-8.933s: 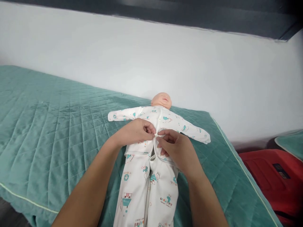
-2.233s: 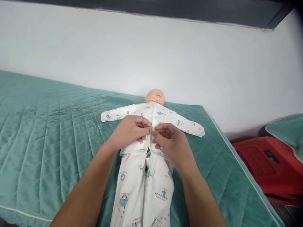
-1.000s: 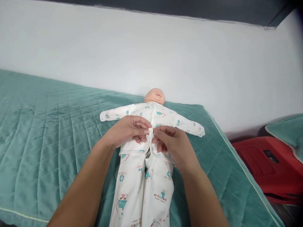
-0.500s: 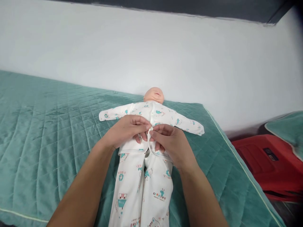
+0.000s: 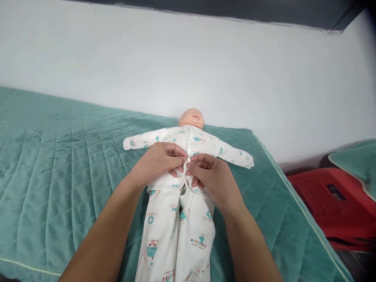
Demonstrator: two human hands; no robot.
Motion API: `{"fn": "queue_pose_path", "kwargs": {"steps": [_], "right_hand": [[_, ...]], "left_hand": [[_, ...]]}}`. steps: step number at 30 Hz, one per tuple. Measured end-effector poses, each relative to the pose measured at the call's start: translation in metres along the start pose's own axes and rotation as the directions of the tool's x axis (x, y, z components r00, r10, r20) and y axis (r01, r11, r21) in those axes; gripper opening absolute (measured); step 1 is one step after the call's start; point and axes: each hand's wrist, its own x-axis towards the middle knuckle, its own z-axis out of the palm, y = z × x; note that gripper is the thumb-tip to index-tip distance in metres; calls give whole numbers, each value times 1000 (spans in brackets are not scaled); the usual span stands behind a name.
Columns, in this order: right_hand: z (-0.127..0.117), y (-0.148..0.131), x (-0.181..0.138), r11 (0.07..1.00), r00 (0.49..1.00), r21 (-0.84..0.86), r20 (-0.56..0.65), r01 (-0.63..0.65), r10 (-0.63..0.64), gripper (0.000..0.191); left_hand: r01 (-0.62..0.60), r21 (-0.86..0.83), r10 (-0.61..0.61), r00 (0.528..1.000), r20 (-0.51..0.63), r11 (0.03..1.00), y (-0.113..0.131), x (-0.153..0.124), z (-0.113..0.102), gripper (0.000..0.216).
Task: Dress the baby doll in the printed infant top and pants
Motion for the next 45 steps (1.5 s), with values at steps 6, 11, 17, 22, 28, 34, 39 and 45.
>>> {"fn": "queue_pose_path", "kwargs": {"steps": [6, 11, 17, 22, 28, 34, 39, 45], "right_hand": [[0, -3, -1, 1000, 1000, 6, 11, 6, -6, 18], [1, -6, -3, 1000, 1000, -14, -10, 4, -4, 17], [-1, -3, -2, 1000, 1000, 17, 9, -3, 3, 20], [-2, -3, -1, 999, 1000, 48, 31, 1, -3, 19], [-2, -3, -1, 998, 999, 67, 42, -20, 17, 18], [-1, -4, -2, 994, 999, 106, 40, -18, 14, 15], [1, -5, -3, 991, 1000, 130, 24, -7, 4, 11], [3, -5, -4, 989, 1000, 145, 7, -4, 3, 11]], "left_hand": [[3, -44, -4, 1000, -7, 999, -1, 1, 1, 10], [2, -43, -3, 1000, -21, 999, 0, 0, 1, 11], [0, -53, -1, 1000, -14, 999, -3, 2, -1, 15], [15, -102, -14, 1000, 14, 995, -5, 2, -3, 14], [21, -194, -14, 999, 37, 981, -8, 6, -5, 13], [47, -250, -29, 997, 75, 967, -11, 7, -9, 12], [59, -154, -44, 994, 99, 986, -8, 7, -11, 9], [76, -37, -72, 993, 90, 996, -4, 4, -12, 9]]}}
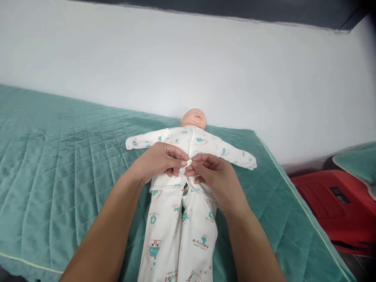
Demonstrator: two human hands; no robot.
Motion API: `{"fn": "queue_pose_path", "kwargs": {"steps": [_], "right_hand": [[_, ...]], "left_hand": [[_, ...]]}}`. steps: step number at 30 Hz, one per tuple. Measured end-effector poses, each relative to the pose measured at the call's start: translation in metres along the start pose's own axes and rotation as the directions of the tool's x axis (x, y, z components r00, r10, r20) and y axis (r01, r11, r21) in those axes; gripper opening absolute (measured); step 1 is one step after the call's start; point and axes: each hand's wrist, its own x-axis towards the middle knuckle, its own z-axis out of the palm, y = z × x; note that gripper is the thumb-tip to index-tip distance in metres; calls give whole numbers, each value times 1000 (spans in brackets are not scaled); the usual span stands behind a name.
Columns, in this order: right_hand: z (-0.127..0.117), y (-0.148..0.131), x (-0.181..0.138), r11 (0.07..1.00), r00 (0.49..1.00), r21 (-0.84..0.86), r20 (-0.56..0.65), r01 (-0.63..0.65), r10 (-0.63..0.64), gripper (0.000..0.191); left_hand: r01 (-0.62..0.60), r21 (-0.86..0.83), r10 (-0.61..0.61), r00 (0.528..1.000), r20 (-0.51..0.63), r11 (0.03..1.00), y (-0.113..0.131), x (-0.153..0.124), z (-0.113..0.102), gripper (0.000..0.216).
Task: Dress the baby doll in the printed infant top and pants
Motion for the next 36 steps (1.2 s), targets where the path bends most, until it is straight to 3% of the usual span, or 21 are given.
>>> {"fn": "queue_pose_path", "kwargs": {"steps": [12, 23, 29, 36], "right_hand": [[5, 6, 1, 997, 994, -30, -77, 72, -74, 17], [8, 7, 1, 994, 987, -2, -124, 107, -106, 7], [8, 13, 3, 987, 977, -4, -141, 158, -157, 1], [10, 14, 3, 983, 972, -9, -146, 185, -184, 4]], "left_hand": [[-140, 29, 140, 990, 8, 990, -3, -1, 2, 20], [-106, 145, 117, 991, -65, 984, 7, -8, 11, 15], [-144, 260, 179, 977, -116, 955, 9, -10, 17, 11], [-167, 131, 185, 973, -139, 977, 6, -6, 19, 9]]}}
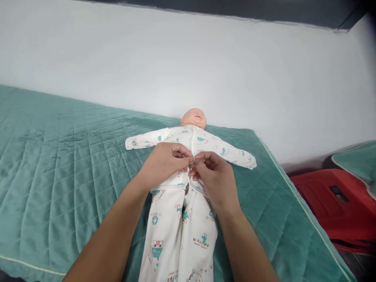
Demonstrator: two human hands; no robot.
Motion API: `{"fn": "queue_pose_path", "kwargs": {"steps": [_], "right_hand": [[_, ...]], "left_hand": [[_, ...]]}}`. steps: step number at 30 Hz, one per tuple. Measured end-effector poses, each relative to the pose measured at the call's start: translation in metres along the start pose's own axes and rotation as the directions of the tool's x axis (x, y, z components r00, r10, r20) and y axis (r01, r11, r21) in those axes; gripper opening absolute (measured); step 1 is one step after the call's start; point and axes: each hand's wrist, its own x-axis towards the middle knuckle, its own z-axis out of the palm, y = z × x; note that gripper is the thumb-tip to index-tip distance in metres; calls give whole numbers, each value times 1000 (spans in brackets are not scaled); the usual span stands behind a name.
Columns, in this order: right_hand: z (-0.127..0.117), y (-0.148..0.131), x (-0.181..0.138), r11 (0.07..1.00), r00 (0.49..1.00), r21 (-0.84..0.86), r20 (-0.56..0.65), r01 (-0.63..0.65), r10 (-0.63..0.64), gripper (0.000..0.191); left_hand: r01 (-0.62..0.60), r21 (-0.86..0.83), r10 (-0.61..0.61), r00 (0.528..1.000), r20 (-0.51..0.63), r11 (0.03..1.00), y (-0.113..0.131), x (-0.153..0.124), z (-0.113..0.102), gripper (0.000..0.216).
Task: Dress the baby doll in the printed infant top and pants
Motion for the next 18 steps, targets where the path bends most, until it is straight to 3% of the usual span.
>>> {"fn": "queue_pose_path", "kwargs": {"steps": [9, 18], "right_hand": [[-1, -5, -2, 999, 999, -29, 29, 43, -43, 6], [-4, -10, -1, 999, 997, -52, 79, -7, 11, 9]], "left_hand": [[-5, -72, 5, 1000, -1, 997, 1, 1, 1, 13], [19, -116, -13, 999, 50, 993, -3, 0, -5, 16]]}}
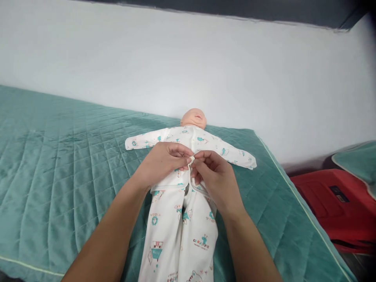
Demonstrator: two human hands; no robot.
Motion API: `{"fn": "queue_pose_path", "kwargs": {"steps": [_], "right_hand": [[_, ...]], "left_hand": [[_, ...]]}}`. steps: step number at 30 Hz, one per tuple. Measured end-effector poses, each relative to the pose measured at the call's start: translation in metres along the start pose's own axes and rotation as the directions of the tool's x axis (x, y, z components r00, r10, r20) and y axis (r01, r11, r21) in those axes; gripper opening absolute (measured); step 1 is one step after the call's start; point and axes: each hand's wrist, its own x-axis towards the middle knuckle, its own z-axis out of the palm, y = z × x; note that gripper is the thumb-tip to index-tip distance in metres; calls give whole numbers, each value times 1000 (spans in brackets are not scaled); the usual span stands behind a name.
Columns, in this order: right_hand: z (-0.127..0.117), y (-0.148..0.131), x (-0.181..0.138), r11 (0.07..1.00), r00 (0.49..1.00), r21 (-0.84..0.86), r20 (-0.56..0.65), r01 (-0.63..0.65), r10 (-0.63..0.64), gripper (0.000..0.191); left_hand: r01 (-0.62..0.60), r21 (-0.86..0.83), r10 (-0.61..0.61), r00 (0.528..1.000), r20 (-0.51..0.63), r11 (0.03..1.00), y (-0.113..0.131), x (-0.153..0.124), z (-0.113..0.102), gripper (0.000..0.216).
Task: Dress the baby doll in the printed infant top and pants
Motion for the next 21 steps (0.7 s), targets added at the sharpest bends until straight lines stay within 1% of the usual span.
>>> {"fn": "queue_pose_path", "kwargs": {"steps": [3, 6, 9, 11, 14, 21], "right_hand": [[-1, 0, 1, 1000, 1000, 8, 13, -13, 13, 11], [-1, 0, 1, 1000, 1000, -9, 10, -18, 18, 11], [1, -1, 0, 999, 999, -26, -22, -28, 27, 10], [4, 0, -1, 998, 998, -48, -55, -27, 25, 11], [6, 1, -1, 997, 997, -69, -73, -16, 11, 11], [5, 4, 0, 997, 998, -78, -62, -13, 8, 12]], "left_hand": [[20, 16, -20, 1000, 1, 1000, 0, 0, -1, 15], [28, -9, -28, 1000, -6, 1000, 0, 1, 1, 16], [59, -49, -61, 997, -46, 997, 0, 3, 4, 23], [76, -48, -79, 994, -70, 996, -1, 3, 7, 26], [75, -50, -79, 992, -97, 996, -2, 4, 10, 26], [61, -99, -72, 991, -112, 993, -5, 6, 12, 23]]}}
